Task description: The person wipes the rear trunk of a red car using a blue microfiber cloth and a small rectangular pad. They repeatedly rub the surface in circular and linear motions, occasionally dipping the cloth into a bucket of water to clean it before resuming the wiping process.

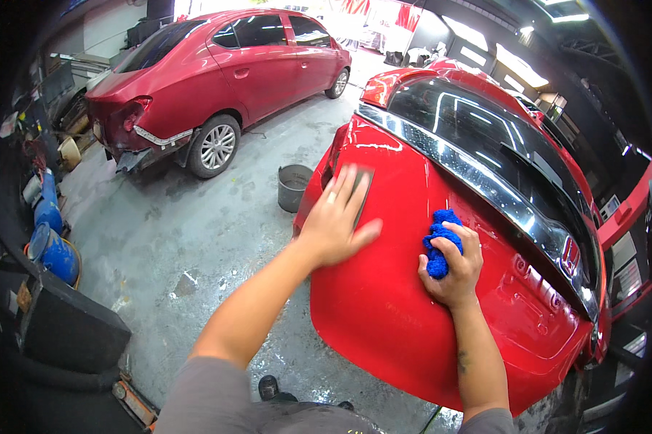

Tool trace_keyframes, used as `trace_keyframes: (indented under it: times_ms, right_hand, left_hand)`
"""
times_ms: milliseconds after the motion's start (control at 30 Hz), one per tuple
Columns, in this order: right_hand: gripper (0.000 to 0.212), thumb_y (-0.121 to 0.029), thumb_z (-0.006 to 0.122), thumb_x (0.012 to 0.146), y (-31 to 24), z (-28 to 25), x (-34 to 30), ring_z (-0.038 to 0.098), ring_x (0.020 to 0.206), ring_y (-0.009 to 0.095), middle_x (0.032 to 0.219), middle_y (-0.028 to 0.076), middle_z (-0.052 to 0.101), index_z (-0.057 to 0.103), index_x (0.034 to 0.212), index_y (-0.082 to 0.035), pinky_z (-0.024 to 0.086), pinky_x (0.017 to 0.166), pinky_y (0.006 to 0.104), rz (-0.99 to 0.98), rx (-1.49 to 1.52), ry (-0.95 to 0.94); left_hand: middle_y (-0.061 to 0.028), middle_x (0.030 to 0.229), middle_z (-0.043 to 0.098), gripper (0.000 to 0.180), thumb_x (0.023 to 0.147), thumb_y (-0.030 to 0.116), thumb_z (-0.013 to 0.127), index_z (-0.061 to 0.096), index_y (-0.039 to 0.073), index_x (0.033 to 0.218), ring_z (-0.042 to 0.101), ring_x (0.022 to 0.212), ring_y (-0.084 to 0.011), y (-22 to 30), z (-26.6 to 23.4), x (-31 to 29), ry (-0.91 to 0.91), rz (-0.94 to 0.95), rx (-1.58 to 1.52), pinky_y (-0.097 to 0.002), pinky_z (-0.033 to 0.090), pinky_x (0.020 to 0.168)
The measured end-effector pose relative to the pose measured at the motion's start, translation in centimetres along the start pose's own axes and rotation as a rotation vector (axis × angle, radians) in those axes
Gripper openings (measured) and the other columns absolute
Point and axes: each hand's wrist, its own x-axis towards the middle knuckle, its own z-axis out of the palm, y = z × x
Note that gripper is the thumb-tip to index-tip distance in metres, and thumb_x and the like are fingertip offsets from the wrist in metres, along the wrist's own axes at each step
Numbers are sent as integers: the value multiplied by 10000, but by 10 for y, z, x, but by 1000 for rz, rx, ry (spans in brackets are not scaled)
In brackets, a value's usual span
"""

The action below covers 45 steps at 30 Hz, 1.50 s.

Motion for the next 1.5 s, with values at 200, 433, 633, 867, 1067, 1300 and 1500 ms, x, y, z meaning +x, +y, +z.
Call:
trace_keyframes:
  times_ms: [200,433,633,867,1067,1300,1500]
  right_hand:
    - [349,-202,901,722,0,2,-6,701,1144,409,1286,138,724,759,1038,-162,574,935,516,34,7,-5]
    - [343,-212,901,731,-3,0,8,700,1142,406,1281,133,725,767,1042,-160,573,931,525,3,46,13]
    - [355,-220,905,730,4,-3,-1,696,1145,394,1280,123,722,767,1052,-162,575,915,529,40,37,8]
    - [365,-222,910,730,-8,-5,12,693,1146,389,1286,118,716,761,1059,-167,576,926,533,16,78,10]
    - [370,-253,917,730,7,-14,0,687,1182,370,1309,97,711,772,1062,-184,571,934,527,57,77,-4]
    - [371,-258,911,724,-2,-13,10,687,1174,353,1287,89,709,762,1056,-187,569,912,523,47,105,7]
    - [387,-259,918,710,6,-17,4,684,1169,350,1282,90,708,758,1054,-183,568,899,523,60,123,-3]
  left_hand:
    - [-363,1810,248,1124,1047,673,640,232,-116,1736,196,1724,-470,-1,-3,-20,-125,21,76,-588,167,1395]
    - [-334,1827,236,1002,1125,609,535,229,-125,1734,173,1735,-427,-30,14,83,23,-180,81,-510,160,1415]
    - [-396,1802,234,1112,1061,700,587,286,-154,1706,169,1723,-508,94,0,-58,-257,6,9,-603,146,1392]
    - [-323,1836,218,1003,1149,668,434,201,-98,1753,162,1734,-441,4,17,108,37,-337,96,-546,148,1409]
    - [-341,1828,220,967,1131,599,523,246,-99,1741,219,1713,-476,106,36,-15,-54,-210,136,-630,159,1377]
    - [-330,1824,258,1067,1121,744,400,241,-110,1742,245,1705,-460,-1,15,135,50,-700,72,-595,131,1394]
    - [-349,1789,301,1034,1118,686,490,275,-130,1716,276,1670,-487,80,37,35,1,-393,259,-605,179,1378]
